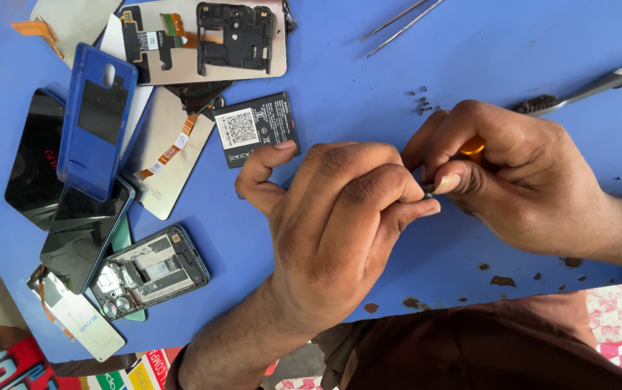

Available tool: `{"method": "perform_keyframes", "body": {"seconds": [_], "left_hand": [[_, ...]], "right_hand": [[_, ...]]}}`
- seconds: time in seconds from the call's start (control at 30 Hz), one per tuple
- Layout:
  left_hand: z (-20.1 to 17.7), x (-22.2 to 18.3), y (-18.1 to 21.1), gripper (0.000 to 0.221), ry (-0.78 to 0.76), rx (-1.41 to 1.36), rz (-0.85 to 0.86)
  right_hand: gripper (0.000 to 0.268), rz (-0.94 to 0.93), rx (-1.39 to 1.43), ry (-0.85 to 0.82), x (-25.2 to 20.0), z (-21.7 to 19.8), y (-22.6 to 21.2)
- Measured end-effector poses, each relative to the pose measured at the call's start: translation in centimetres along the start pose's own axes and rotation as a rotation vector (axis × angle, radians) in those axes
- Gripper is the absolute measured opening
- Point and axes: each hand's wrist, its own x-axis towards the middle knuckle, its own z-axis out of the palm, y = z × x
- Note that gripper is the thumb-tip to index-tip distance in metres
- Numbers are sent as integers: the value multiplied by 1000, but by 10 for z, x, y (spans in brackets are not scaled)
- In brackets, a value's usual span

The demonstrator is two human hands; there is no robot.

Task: The person disassembles a smartphone by removing the back cover and battery, then uses a screwdriver to unscrew internal components. The person handles multiple disassembled phone parts and tools on a blue workbench.

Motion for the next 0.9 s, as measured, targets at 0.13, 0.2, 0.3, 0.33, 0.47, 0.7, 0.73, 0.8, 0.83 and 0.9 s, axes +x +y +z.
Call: {"method": "perform_keyframes", "body": {"seconds": [0.13, 0.2, 0.3, 0.33, 0.47, 0.7, 0.73, 0.8, 0.83, 0.9], "left_hand": [[2, 0, -3, 24, -15, -4, 21], [4, 0, -5, 24, -14, -6, 28], [5, 1, -7, 24, -13, -4, 28], [5, 1, -7, 23, -19, 0, 23], [1, 1, -10, 27, -33, -15, 46], [-14, -1, -21, 46, -184, -72, 45], [-14, -1, -21, 48, -191, -65, 47], [-14, -2, -21, 51, -197, -31, 44], [-14, -1, -22, 53, -196, -5, 40], [-12, 0, -23, 56, -175, 33, 33]], "right_hand": [[17, 13, -16, 37, 0, 2, 0], [16, 14, -22, 46, 2, 4, -1], [16, 17, -16, 49, 5, 4, -2], [15, 22, -22, 45, 6, 3, -2], [15, -8, -32, 12, 9, 1, -3], [21, 248, 71, -24, 9, -4, -1], [21, 269, 55, -17, 9, -5, 0], [21, 275, 71, -11, 8, -5, 0], [21, 260, 102, -12, 8, -5, 0], [21, 239, 150, -3, 8, -7, 1]]}}
